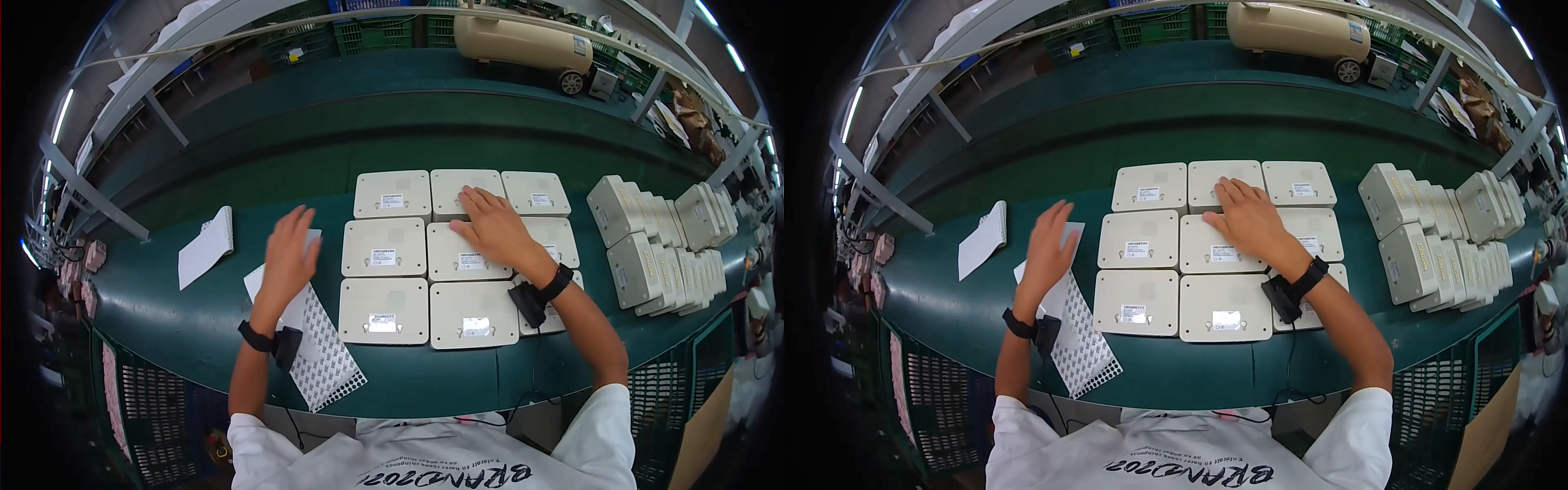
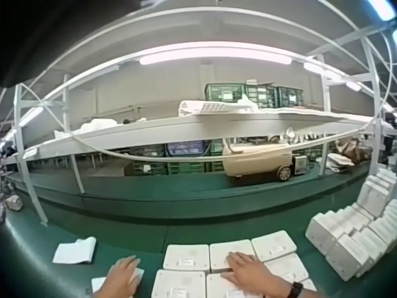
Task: The person peels labels from a sheet and presses them onto the back of plastic cases. They then peel small white pads from a separate sheet and stick them onto the corners of the cases before moving the finished items to the side.
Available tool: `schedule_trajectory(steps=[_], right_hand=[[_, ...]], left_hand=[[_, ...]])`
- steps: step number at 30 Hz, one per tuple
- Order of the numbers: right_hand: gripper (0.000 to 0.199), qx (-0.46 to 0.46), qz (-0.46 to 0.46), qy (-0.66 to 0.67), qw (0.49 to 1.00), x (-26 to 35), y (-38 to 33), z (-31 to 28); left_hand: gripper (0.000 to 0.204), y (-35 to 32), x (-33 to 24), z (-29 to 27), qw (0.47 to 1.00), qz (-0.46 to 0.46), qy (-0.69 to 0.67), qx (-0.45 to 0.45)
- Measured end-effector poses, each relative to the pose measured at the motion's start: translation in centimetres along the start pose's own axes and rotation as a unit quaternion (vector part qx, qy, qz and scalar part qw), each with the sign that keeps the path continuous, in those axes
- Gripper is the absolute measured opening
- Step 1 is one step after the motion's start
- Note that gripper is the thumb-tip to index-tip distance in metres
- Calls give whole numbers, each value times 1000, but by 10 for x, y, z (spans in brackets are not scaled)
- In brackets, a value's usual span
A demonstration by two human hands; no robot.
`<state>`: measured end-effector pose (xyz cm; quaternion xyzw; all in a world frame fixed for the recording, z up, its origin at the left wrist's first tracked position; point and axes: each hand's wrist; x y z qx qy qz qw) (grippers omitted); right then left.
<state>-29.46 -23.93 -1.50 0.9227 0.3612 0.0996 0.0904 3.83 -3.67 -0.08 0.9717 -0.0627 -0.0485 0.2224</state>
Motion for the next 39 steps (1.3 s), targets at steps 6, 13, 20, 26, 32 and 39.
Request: schedule_trajectory(steps=[6, 13, 20, 26, 32, 39], right_hand=[[58, 76, -17, 99, 992, 28, -28, -43], [53, 49, -30, 89, 994, 67, -120, -57], [42, -51, 18, 183, 982, 88, -168, -38], [39, -107, 25, 171, 979, 94, -177, -27], [42, -96, 24, 181, 978, 87, -182, -39], [47, -75, 11, 104, 992, 57, -201, -31]], left_hand=[[54, 50, -36, 40, 990, 109, -77, 43], [58, 55, -36, 40, 982, 113, -89, 124], [53, 35, -36, 29, 958, 100, -226, 146], [44, 41, -58, 30, 965, 32, -239, 103], [47, 41, -52, 22, 967, 33, -223, 123], [55, -1, -129, 5, 984, 126, -18, 124]])
Point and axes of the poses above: each hand's wrist, its own y-axis towards the middle knuckle, its own z-axis out of the palm, x = y × z, and after that the axes turned 12 degrees about z, right-handed
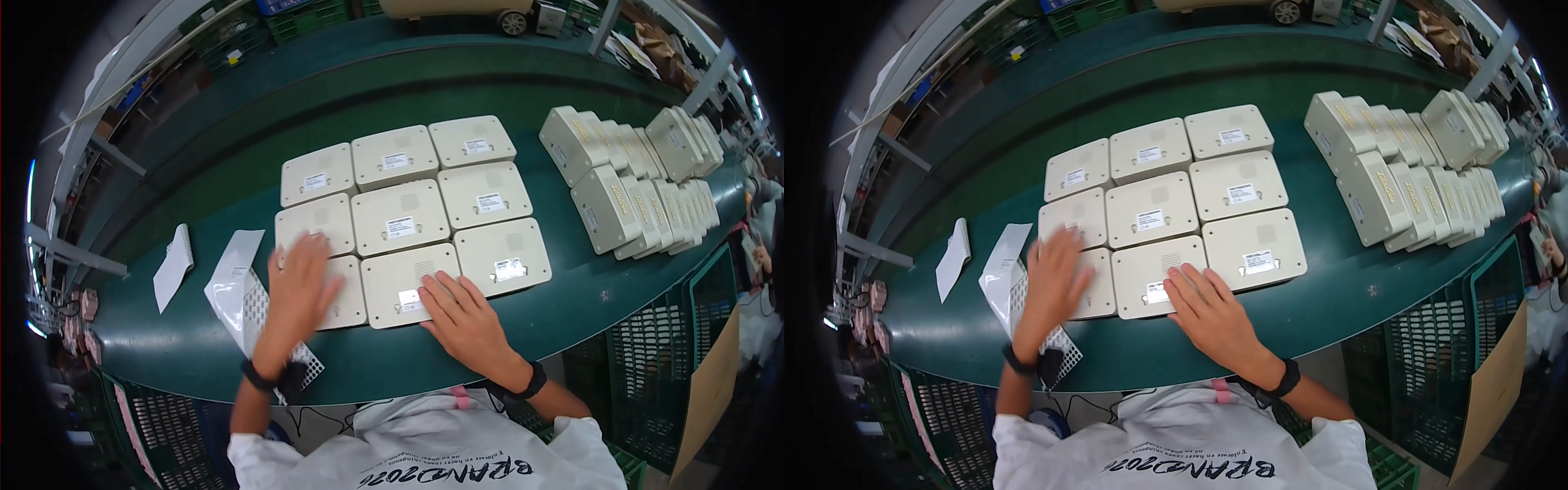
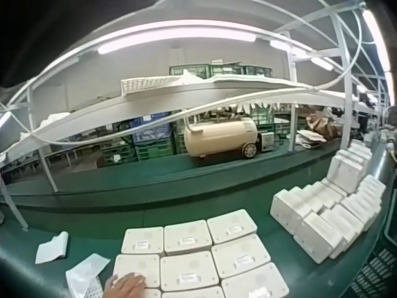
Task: The person peels labels from a sheet and presses them onto the back of plastic cases. They then peel small white pads from a separate sheet and stick them onto the corners of the cases before moving the finished items to the side.
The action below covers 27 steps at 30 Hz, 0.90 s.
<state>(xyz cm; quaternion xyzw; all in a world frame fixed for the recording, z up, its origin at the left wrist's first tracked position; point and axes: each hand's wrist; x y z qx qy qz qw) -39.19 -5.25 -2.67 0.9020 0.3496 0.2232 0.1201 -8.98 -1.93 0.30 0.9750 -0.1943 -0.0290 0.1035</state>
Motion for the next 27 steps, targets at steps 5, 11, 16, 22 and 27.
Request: schedule_trajectory(steps=[5, 11, 16, 22, 27], right_hand=[[52, -34, -26, 67, 997, -15, -8, 12], [56, -72, 79, 75, 991, -39, -14, -29], [63, -84, 99, -41, 991, -64, -34, -29], [64, -94, 106, -89, 986, -67, -47, -30], [64, -102, 97, -107, 984, -62, -44, -19]], left_hand=[[65, -20, -99, 8, 997, -13, -63, 35], [73, -33, -109, 38, 998, -34, 16, -45], [70, -37, -108, 25, 997, -28, -3, -76], [62, -104, -11, -26, 981, -111, -10, -159], [49, -144, 94, 1, 941, -296, 83, -138]])
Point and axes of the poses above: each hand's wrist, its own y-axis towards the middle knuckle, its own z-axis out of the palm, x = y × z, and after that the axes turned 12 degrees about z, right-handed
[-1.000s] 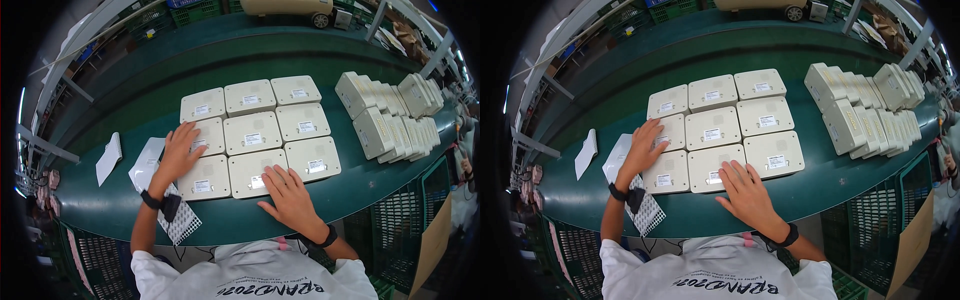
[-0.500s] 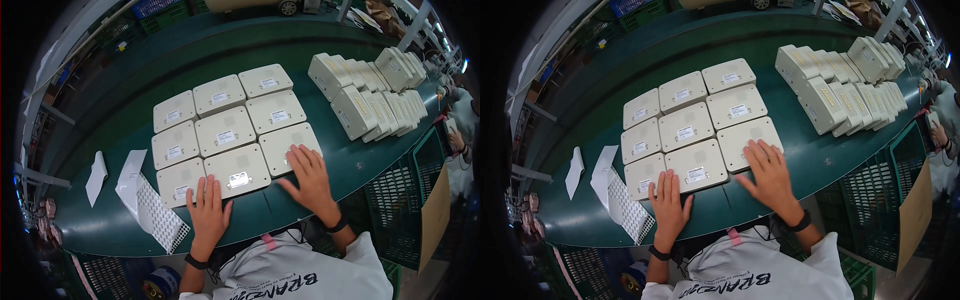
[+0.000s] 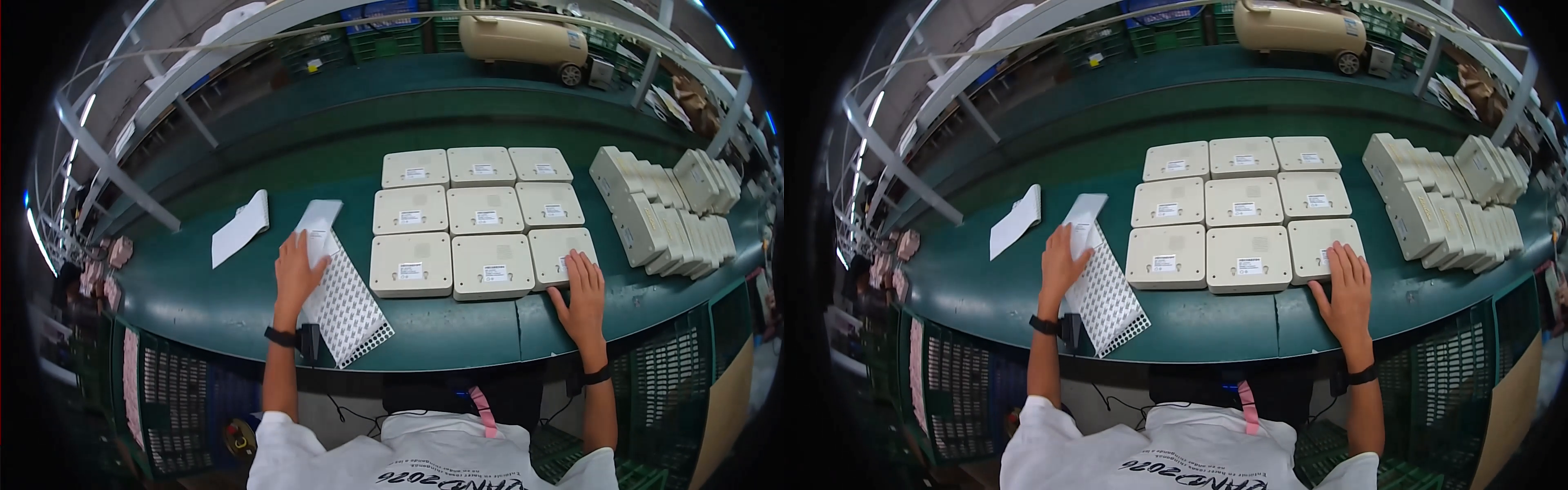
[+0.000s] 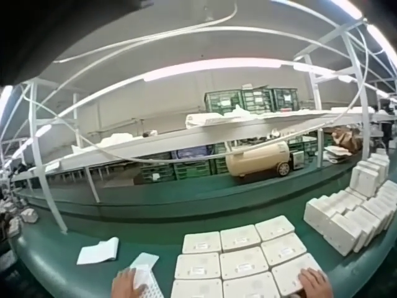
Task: The person peels labels from a sheet and presses them onto the back of plastic cases. They then peel small white pads from a separate sheet and stick them onto the corners of the cases before moving the finished items to the side.
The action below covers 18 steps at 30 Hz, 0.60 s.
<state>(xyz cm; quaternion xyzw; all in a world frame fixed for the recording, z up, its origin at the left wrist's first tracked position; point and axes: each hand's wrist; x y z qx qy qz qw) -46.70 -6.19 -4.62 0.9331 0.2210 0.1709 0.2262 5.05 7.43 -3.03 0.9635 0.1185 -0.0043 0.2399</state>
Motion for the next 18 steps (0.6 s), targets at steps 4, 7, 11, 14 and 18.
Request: schedule_trajectory(steps=[4, 7, 11, 14, 18], right_hand=[[64, -13, -13, -1, 1000, 0, 2, 1], [64, -12, -10, 5, 1000, 0, -1, 6], [64, -13, -6, 7, 1000, -3, 1, 8], [64, -14, -4, 12, 1000, -3, -5, 0], [65, -14, 0, 18, 1000, -1, -5, 7]], left_hand=[[43, -3, 46, -9, 993, -58, -106, -5], [43, -12, 67, -37, 986, -26, 45, -160], [45, -21, 64, -79, 935, -28, 286, -206], [48, -41, 96, -27, 968, -36, 249, 15], [51, -59, 134, 23, 989, -103, 88, 66]])
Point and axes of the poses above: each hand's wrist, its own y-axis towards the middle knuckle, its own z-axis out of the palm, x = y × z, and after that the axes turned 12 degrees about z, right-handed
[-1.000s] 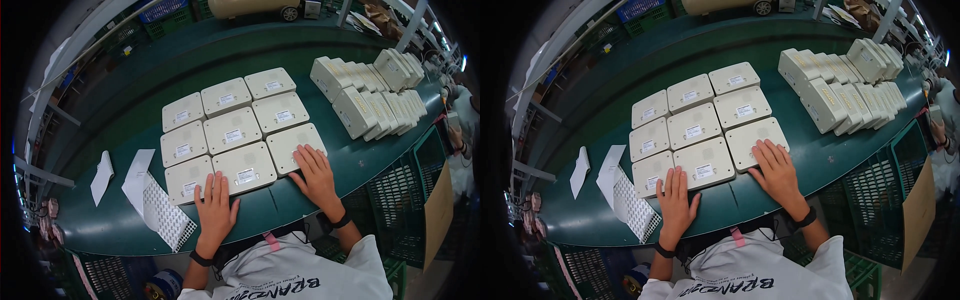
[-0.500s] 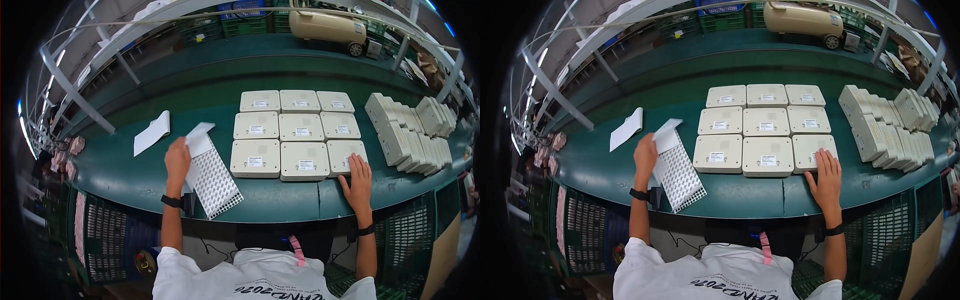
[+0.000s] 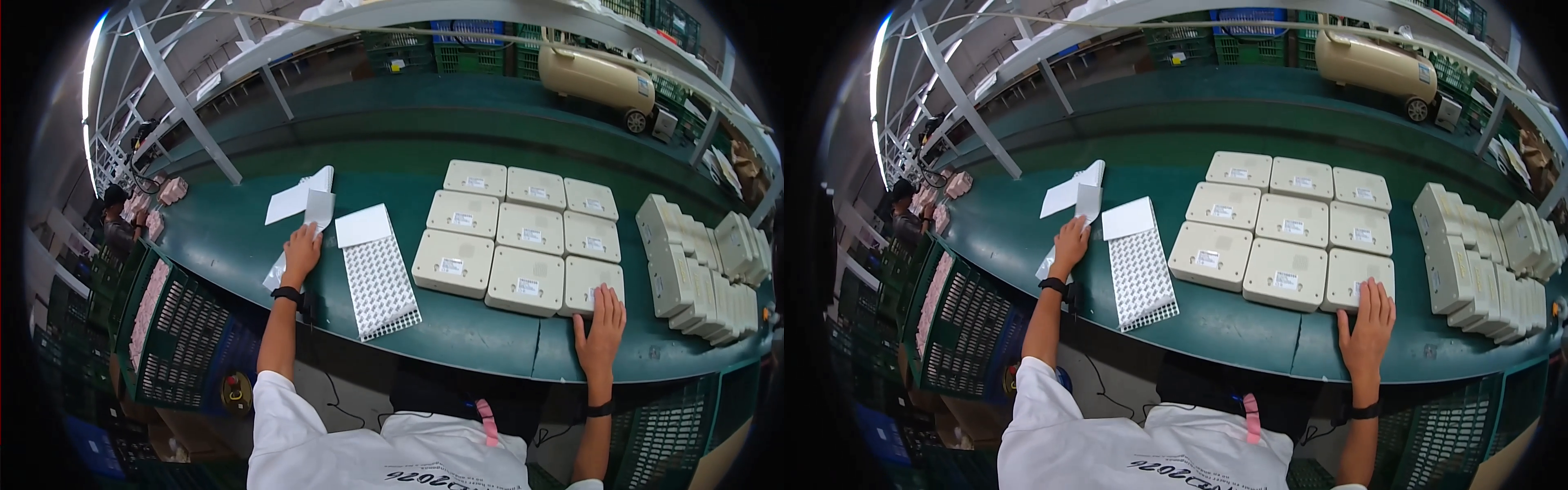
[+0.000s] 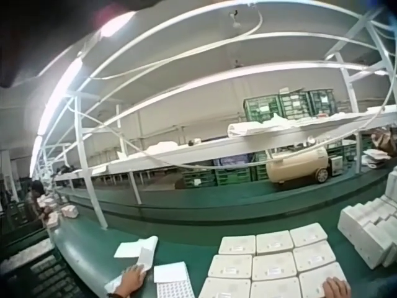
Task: The person peels labels from a sheet and presses them onto the back of plastic cases. They then peel small white pads from a separate sheet and stick them onto the corners of the cases before moving the finished items to the side.
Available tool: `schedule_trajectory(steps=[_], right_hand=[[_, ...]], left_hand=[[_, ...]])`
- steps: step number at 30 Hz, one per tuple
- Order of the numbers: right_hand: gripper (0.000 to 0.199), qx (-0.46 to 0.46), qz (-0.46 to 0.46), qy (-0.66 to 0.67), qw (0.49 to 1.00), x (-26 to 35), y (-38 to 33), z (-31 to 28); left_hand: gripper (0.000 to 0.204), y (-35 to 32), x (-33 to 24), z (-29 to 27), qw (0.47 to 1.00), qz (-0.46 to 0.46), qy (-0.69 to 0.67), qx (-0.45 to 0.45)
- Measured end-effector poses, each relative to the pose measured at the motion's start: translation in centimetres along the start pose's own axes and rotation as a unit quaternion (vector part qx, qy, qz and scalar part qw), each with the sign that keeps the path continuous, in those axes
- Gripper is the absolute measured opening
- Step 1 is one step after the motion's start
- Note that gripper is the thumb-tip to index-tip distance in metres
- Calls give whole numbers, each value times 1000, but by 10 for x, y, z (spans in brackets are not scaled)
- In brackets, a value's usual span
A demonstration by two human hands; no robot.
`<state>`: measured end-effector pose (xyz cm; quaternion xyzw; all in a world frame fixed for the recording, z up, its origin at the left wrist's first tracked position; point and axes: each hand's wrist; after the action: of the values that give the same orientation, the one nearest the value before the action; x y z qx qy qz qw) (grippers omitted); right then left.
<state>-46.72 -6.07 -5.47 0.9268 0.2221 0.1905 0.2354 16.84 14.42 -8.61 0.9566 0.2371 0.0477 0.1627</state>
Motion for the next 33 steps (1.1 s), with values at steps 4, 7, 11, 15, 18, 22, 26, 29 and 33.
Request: schedule_trajectory(steps=[4, 7, 11, 15, 18, 22, 26, 29, 33], right_hand=[[66, 14, 7, -2, 1000, 0, 2, 2], [66, 11, 4, -10, 1000, -2, 4, -1], [66, 20, 7, -28, 999, -3, 2, 1], [66, 29, 4, -20, 999, 3, 7, 6], [66, 31, 7, -32, 999, 1, 5, 1], [64, 33, 15, -40, 999, 3, 3, -2], [64, 40, 13, -62, 997, 3, 4, 0], [65, 39, 18, -63, 997, 2, 5, 1], [66, 35, 22, -51, 998, 4, 5, 3]], left_hand=[[52, 21, 15, 10, 994, 83, -57, -44], [51, 24, -24, -1, 974, 91, -185, -98], [49, 22, -83, -35, 955, 144, -243, -84], [47, 8, -80, -36, 957, 203, -204, -40], [45, 6, -60, -36, 968, 172, -168, -67], [43, 0, -9, -20, 979, 97, -129, -122], [43, 20, 9, -1, 975, 129, -177, -48], [46, 57, -8, 3, 959, 80, -269, 20], [48, 98, -23, 4, 928, -1, -364, 77]])
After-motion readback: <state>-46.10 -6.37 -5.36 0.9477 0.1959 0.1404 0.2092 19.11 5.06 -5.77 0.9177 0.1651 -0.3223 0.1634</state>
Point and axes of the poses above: each hand's wrist, its own y-axis towards the middle knuckle, its own z-axis out of the palm, x = y × z, and after that the axes turned 12 degrees about z, right-handed
